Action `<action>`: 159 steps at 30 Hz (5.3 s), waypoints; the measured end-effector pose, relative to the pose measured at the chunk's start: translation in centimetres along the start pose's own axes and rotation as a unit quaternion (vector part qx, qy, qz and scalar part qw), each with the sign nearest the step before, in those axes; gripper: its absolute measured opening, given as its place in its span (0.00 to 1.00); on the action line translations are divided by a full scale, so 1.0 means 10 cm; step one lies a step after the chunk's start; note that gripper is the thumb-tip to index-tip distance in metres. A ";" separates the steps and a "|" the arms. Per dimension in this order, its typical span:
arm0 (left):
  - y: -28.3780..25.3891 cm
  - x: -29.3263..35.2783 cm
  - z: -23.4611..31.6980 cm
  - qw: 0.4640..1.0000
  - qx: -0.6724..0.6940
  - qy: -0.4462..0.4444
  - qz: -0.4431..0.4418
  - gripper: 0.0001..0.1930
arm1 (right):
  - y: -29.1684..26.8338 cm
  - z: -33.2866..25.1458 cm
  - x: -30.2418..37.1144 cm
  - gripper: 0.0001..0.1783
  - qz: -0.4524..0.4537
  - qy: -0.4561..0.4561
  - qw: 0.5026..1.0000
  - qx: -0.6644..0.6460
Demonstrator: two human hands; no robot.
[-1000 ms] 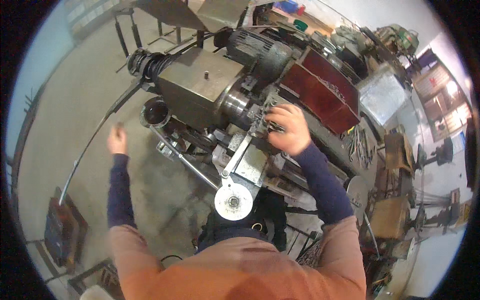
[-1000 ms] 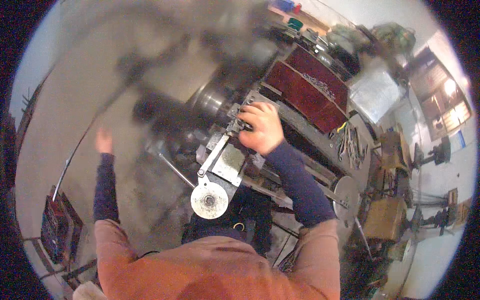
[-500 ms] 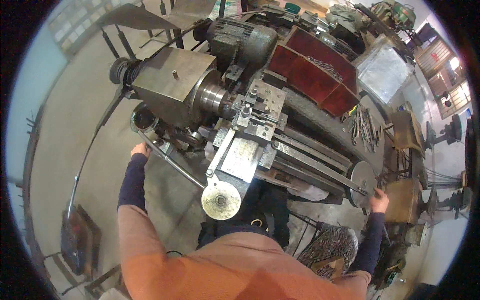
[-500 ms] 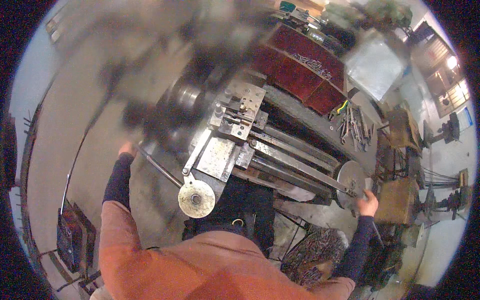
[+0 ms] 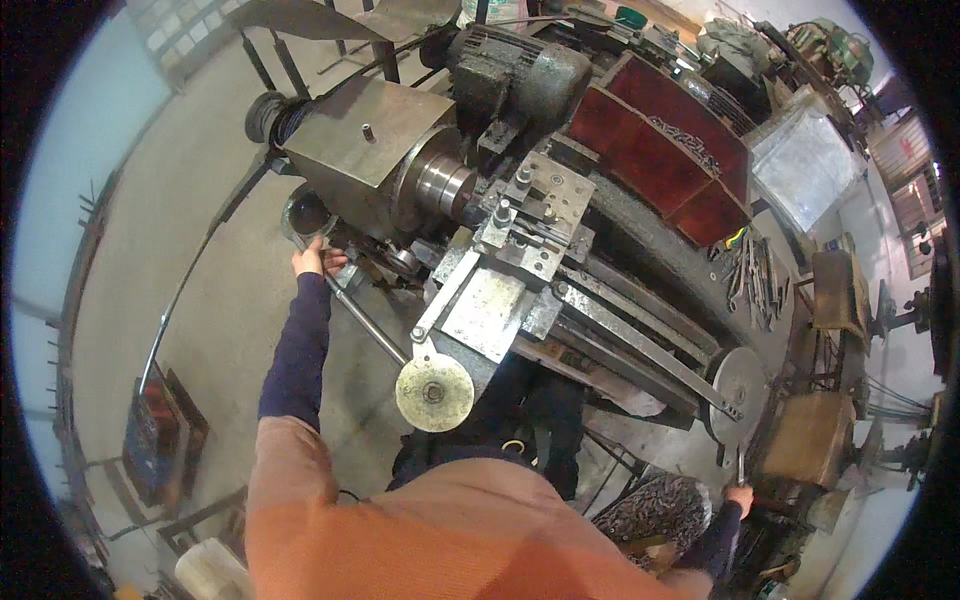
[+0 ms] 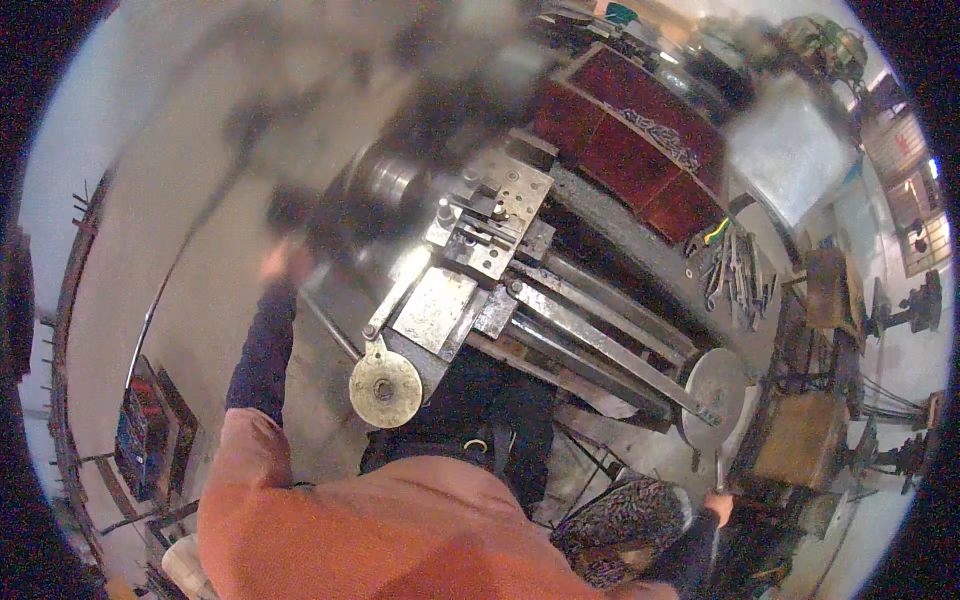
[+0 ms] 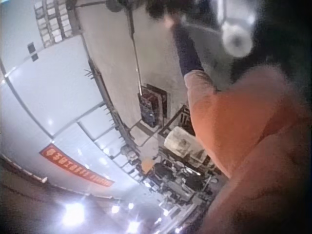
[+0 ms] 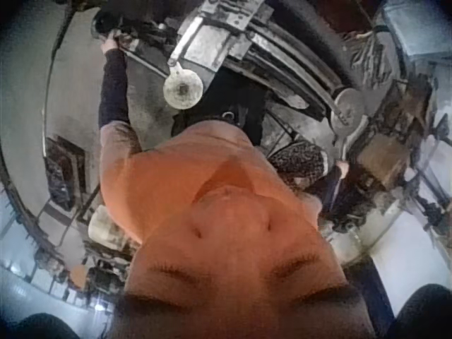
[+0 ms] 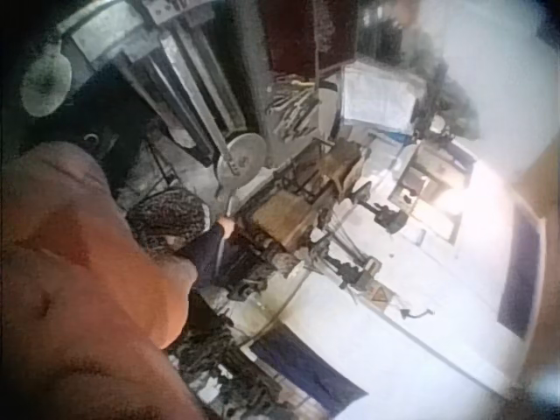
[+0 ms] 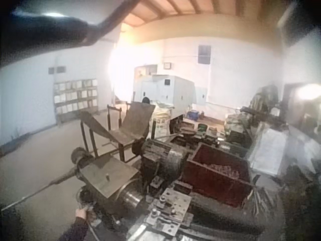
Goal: The person operates a metal lathe, repeatedly loading small cylindrical metal pieces into the chuck, adjusting the machine controls, and removing the pieces after machining. The person handles the metal pieces by hand and uses the lathe's levers and knobs to control the operation.
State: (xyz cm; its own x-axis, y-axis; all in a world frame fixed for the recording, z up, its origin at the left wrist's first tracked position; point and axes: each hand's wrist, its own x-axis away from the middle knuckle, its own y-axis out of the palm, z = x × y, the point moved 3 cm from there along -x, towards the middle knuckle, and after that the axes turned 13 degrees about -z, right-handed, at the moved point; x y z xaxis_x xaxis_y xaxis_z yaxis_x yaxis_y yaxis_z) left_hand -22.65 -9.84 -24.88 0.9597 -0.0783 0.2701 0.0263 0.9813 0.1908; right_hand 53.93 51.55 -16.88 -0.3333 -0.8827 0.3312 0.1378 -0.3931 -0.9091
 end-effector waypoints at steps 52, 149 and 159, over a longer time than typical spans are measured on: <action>-1.09 1.43 0.00 0.968 -0.040 0.037 0.244 0.08 | 0.44 -0.01 1.00 0.28 0.048 -0.006 0.994 -0.095; -1.06 1.93 1.28 0.674 -0.696 0.120 0.214 0.20 | -1.45 -4.96 6.13 0.25 0.070 -0.959 0.254 -0.103; 0.97 2.39 1.80 0.854 -0.276 0.243 -0.368 0.12 | -1.19 -3.32 5.49 0.29 -0.065 -0.967 0.222 -0.110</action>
State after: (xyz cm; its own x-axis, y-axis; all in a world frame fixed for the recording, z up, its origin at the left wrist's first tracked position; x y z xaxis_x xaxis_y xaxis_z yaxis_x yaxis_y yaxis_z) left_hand -4.54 -5.33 0.44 0.6248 -0.7597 -0.1802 0.6722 0.6408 -0.3707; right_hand 3.03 16.27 3.71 0.7315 0.5877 -0.3458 0.1242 -0.6134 -0.7799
